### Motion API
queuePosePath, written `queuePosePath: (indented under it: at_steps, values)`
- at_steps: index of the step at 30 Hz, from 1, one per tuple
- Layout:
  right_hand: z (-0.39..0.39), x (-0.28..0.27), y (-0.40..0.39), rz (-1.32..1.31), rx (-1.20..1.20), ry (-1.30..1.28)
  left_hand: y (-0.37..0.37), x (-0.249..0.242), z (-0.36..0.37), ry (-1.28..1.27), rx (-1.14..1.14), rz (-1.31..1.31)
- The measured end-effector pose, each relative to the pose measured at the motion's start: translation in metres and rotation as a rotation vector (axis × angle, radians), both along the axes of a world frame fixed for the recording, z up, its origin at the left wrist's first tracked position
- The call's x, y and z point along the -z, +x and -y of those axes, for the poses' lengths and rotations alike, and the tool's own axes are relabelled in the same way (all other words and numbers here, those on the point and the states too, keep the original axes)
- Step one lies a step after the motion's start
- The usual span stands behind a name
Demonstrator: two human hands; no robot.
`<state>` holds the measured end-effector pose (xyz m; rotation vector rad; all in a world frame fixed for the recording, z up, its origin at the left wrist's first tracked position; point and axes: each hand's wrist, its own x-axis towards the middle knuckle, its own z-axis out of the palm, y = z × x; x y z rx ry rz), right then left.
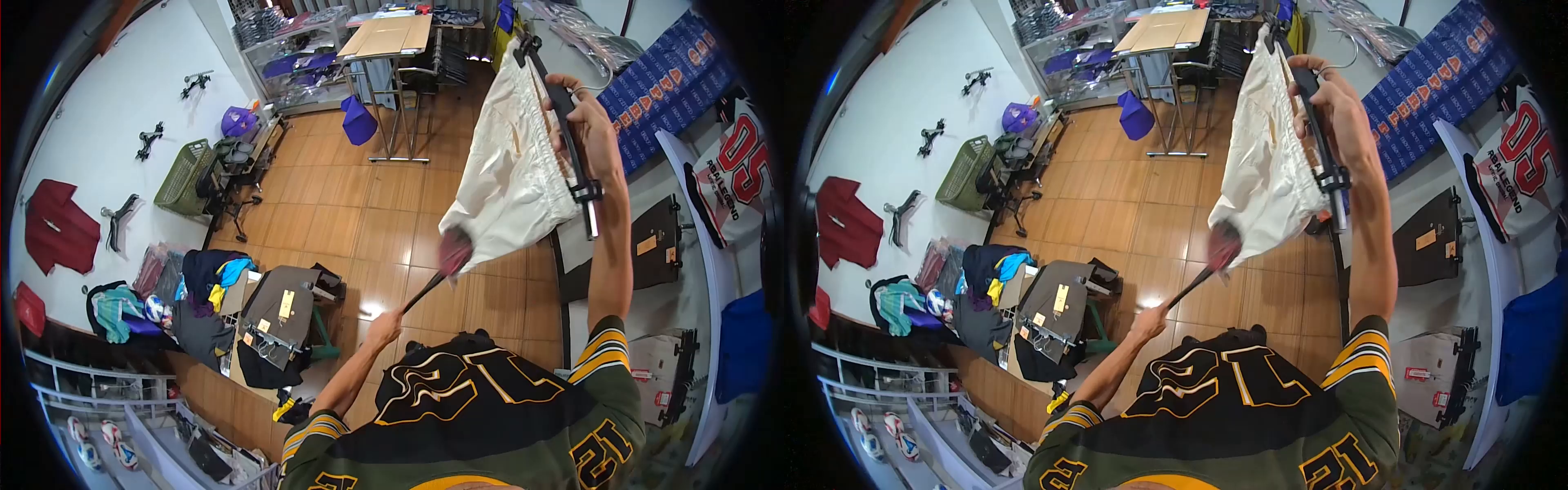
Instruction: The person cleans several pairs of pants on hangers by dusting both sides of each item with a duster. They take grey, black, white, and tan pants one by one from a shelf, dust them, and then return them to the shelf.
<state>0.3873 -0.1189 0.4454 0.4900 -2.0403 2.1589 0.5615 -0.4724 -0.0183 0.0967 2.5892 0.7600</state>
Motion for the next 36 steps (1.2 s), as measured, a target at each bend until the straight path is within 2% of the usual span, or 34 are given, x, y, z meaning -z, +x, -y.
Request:
queuePosePath:
  at_steps: [2, 3, 5, 7, 9, 11, 12, 13, 14, 16, 17, 18, 20, 21, 22, 23, 24, 26, 27, 28, 30, 32, 33, 34, 36]
  values:
    - [-0.007, -0.011, -0.005, -0.001, -0.097, 0.007, 0.021, 0.047, 0.043, 0.046, -0.074, -0.093]
    - [-0.007, -0.018, -0.009, -0.022, -0.114, 0.039, 0.013, 0.041, 0.045, 0.077, -0.165, -0.164]
    - [-0.004, -0.027, -0.012, -0.045, -0.153, 0.1, 0.002, 0.01, 0.048, 0.136, -0.353, -0.285]
    - [-0.005, -0.036, -0.016, -0.068, -0.2, 0.206, -0.024, -0.077, 0.021, 0.304, -0.483, -0.434]
    - [0.0, -0.044, -0.016, -0.109, -0.165, 0.315, -0.045, -0.122, -0.008, 0.569, -0.55, -0.602]
    - [0.0, -0.046, -0.026, -0.216, -0.146, 0.39, -0.056, -0.149, -0.037, 0.736, -0.482, -0.734]
    - [0.0, -0.049, -0.028, -0.269, -0.094, 0.461, -0.057, -0.145, -0.05, 0.679, -0.419, -0.823]
    - [0.001, -0.052, -0.028, -0.324, -0.041, 0.53, -0.061, -0.117, -0.06, 0.714, -0.327, -0.859]
    - [0.003, -0.058, -0.026, -0.354, 0.055, 0.592, -0.057, -0.092, -0.067, 0.625, -0.247, -0.781]
    - [-0.005, -0.063, -0.036, -0.366, 0.087, 0.582, -0.044, -0.039, -0.056, 0.16, -0.086, -0.211]
    - [-0.014, -0.068, -0.046, -0.376, 0.107, 0.578, -0.036, 0.034, -0.03, 0.051, -0.021, -0.059]
    - [-0.025, -0.063, -0.065, -0.6, 0.099, 0.544, -0.028, 0.103, -0.005, -0.061, 0.064, 0.088]
    - [-0.028, -0.075, -0.051, -0.512, 0.122, 0.605, 0.0, 0.095, 0.029, -0.025, -0.071, 0.108]
    - [-0.029, -0.08, -0.047, -0.467, 0.132, 0.634, -0.001, 0.066, 0.034, -0.015, -0.182, 0.076]
    - [-0.034, -0.077, -0.05, -0.555, 0.23, 0.788, 0.0, 0.037, 0.038, -0.005, -0.297, 0.055]
    - [-0.034, -0.075, -0.051, -0.587, 0.306, 0.881, -0.011, 0.06, 0.049, 0.072, -0.335, -0.174]
    - [-0.032, -0.074, -0.05, -0.621, 0.382, 0.973, -0.025, 0.02, 0.043, 0.156, -0.377, -0.319]
    - [-0.026, -0.069, -0.05, -0.677, 0.499, 1.135, -0.054, -0.058, 0.018, 0.334, -0.475, -0.409]
    - [-0.024, -0.067, -0.053, -0.723, 0.507, 1.132, -0.061, -0.108, 0.0, 0.38, -0.489, -0.42]
    - [-0.023, -0.064, -0.057, -0.769, 0.517, 1.131, -0.062, -0.137, -0.018, 0.428, -0.501, -0.43]
    - [-0.026, -0.058, -0.068, -0.814, 0.499, 1.044, -0.06, -0.119, -0.043, 0.521, -0.294, -0.696]
    - [-0.03, -0.061, -0.075, -0.881, 0.581, 1.061, -0.046, -0.093, -0.046, 0.359, -0.099, -0.553]
    - [-0.032, -0.062, -0.076, -0.912, 0.627, 1.069, -0.03, -0.074, -0.039, 0.154, -0.01, -0.275]
    - [-0.03, -0.064, -0.076, -0.996, 0.689, 1.134, -0.019, -0.039, -0.021, 0.083, 0.002, -0.148]
    - [-0.029, -0.06, -0.07, -0.796, 0.613, 1.12, -0.002, 0.018, 0.03, -0.087, -0.029, 0.064]
